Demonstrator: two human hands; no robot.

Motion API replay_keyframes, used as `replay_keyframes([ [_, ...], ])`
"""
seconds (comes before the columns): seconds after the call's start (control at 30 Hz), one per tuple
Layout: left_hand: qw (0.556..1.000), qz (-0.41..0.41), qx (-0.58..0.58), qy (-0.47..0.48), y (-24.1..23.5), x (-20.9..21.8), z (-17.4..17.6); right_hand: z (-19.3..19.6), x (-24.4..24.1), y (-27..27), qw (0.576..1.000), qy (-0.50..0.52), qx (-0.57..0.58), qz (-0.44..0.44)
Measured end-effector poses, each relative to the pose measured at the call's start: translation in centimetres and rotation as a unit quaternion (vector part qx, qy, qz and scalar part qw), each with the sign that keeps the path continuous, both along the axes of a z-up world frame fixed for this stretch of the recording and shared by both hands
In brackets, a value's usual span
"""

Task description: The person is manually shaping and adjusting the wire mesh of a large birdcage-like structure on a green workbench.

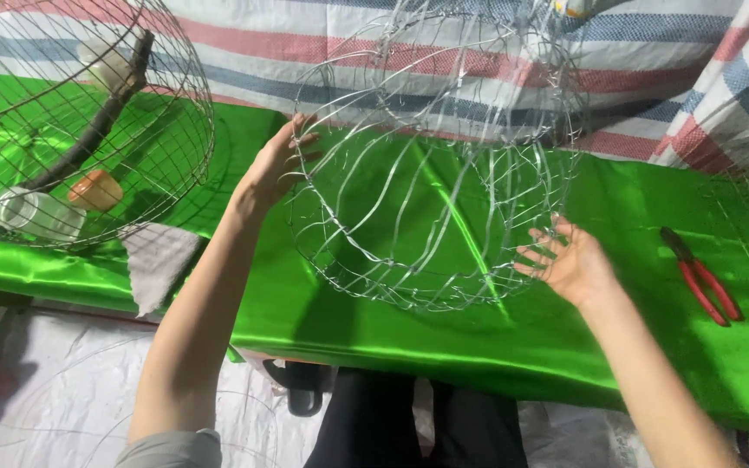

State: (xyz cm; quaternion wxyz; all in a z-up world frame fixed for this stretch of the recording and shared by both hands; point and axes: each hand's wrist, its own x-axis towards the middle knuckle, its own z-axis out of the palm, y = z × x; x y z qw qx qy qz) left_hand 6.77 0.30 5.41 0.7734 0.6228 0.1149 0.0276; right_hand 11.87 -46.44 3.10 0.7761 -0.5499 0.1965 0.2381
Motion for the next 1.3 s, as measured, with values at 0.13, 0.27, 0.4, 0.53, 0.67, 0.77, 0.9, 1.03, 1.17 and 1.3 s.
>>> replay_keyframes([
  [0.13, 1.0, 0.022, 0.007, -0.005, -1.0, -0.9, 0.7, -0.4, 2.3, -1.5, 1.0, -0.002, -0.012, 0.026],
  [0.27, 0.996, 0.073, 0.038, -0.037, -5.1, -4.2, 4.1, 0.1, 5.7, -3.7, 0.998, -0.037, 0.012, 0.058],
  [0.4, 0.991, 0.113, 0.039, -0.062, -8.3, -6.3, 4.6, 3.2, 8.1, -3.4, 0.989, -0.11, 0.013, 0.099],
  [0.53, 0.981, 0.17, 0.054, -0.079, -9.1, -6.7, 0.5, 6.8, 8.4, -1.1, 0.98, -0.089, -0.105, 0.144],
  [0.67, 0.969, 0.229, 0.037, -0.083, -11.2, -8.5, -0.2, 6.6, 9.2, -0.9, 0.977, -0.118, -0.075, 0.162],
  [0.77, 0.963, 0.252, 0.033, -0.087, -12.4, -9.4, -0.9, 5.6, 10.0, -1.2, 0.971, -0.142, -0.055, 0.183],
  [0.9, 0.963, 0.249, 0.089, -0.052, -15.1, -10.9, 1.8, 6.0, 10.0, 0.1, 0.982, -0.117, -0.037, 0.141],
  [1.03, 0.963, 0.258, 0.064, -0.037, -14.9, -10.8, -0.1, 3.4, 12.3, 0.0, 0.981, -0.112, -0.015, 0.158],
  [1.17, 0.969, 0.24, 0.052, -0.024, -14.7, -11.5, -1.1, 0.5, 14.0, -1.0, 0.977, -0.116, 0.002, 0.179],
  [1.3, 0.971, 0.239, 0.022, 0.002, -12.6, -11.3, -1.2, -1.4, 15.9, -2.2, 0.981, -0.117, -0.044, 0.146],
])
